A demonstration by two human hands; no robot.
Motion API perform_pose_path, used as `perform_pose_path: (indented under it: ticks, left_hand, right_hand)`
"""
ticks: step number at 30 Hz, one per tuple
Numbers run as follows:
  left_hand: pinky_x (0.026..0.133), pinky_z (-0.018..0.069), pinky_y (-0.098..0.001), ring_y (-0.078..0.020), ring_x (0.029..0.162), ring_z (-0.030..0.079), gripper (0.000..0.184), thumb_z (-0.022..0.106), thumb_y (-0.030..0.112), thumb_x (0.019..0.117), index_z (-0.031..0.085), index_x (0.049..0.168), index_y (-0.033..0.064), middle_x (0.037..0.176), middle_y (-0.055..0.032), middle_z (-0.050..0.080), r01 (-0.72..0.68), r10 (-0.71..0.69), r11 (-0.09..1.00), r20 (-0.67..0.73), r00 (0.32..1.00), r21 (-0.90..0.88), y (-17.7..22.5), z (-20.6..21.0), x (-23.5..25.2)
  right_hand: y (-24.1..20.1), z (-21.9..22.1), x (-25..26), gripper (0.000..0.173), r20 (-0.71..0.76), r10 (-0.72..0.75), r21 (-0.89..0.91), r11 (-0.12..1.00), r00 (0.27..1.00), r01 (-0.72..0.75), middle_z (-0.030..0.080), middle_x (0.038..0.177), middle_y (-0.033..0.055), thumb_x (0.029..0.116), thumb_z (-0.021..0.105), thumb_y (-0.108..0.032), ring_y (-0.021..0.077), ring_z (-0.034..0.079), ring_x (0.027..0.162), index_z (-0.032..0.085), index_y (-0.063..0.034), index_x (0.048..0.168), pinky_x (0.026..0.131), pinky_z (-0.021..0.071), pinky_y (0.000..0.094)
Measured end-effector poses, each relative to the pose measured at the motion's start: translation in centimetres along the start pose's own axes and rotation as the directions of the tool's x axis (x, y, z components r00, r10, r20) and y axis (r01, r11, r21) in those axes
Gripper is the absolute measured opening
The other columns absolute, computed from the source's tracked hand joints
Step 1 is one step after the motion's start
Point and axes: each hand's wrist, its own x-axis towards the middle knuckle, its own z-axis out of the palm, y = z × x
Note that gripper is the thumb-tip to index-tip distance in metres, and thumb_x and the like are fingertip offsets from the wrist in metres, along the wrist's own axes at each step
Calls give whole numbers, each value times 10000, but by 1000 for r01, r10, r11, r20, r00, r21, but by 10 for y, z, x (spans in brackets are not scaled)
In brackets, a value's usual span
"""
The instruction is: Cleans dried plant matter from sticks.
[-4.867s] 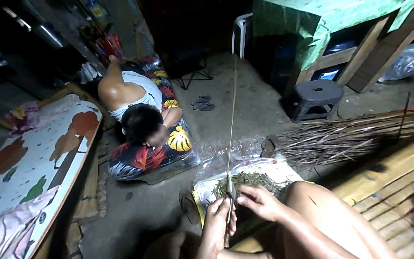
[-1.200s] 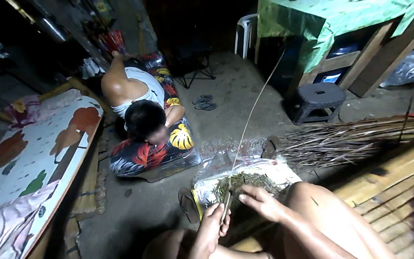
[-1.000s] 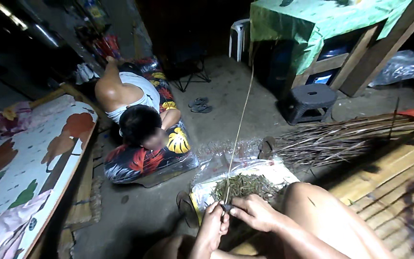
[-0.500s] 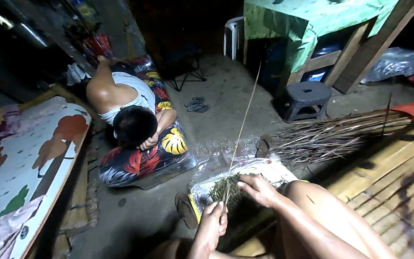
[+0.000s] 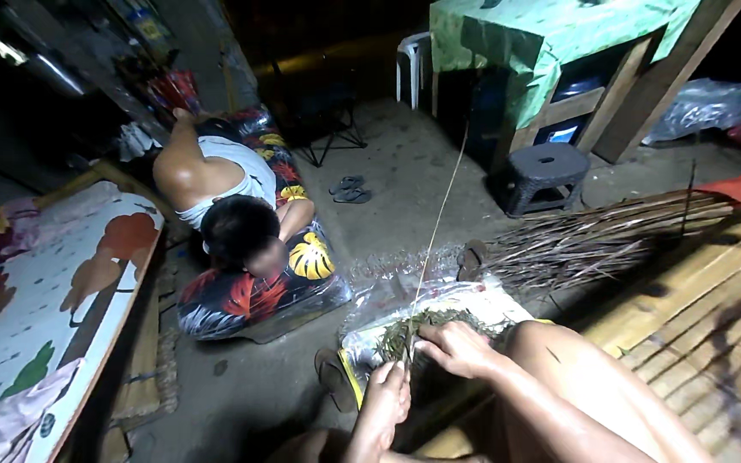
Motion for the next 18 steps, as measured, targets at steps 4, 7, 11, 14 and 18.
perform_pose_path:
  ticks: [4,7,11,14,18]
  left_hand:
    - [404,287,-130,14,415,315,308,332,123,1118,531,891,65,549,84,363,-19,20,999,-9,1000,47,-2,-3,-5]
    - [413,303,-143,8,425,336,291,354,104,1107,587,960,9,554,78,389,-68,73,990,-38,997,125,-3,-4,-2]
    - [429,339,-161,-10,440,392,273,387,71,1083,631,1004,-25,572,51,466,-147,169,953,-64,984,263,-3,-3,2]
    - [454,363,-183,-25,455,404,262,413,76,1078,638,988,-25,577,43,460,-168,211,922,-88,974,349,-7,-4,4]
    - [487,385,-189,-21,480,410,243,435,60,1063,641,959,-16,588,54,442,-209,267,882,-83,960,423,-11,-5,1]
  right_hand:
    - [13,-15,5,515,-21,141,59,988,990,-140,647,803,181,1067,360,-442,382,670,818,652,-20,1015,746,497,591]
    - [12,-11,4,516,-23,127,139,983,992,-123,621,761,156,1062,359,-445,345,649,764,651,-27,981,711,490,566]
    - [-18,-1,-1,506,85,33,143,989,996,-45,617,744,170,1063,377,-426,369,648,750,654,-12,971,700,488,584]
    - [-23,3,0,534,120,32,21,999,992,-35,634,754,175,1065,356,-465,385,668,777,644,-27,962,709,490,584]
    - [-14,-10,4,529,98,153,-8,988,983,-153,668,837,213,1076,368,-445,418,681,863,661,-7,1028,776,495,615]
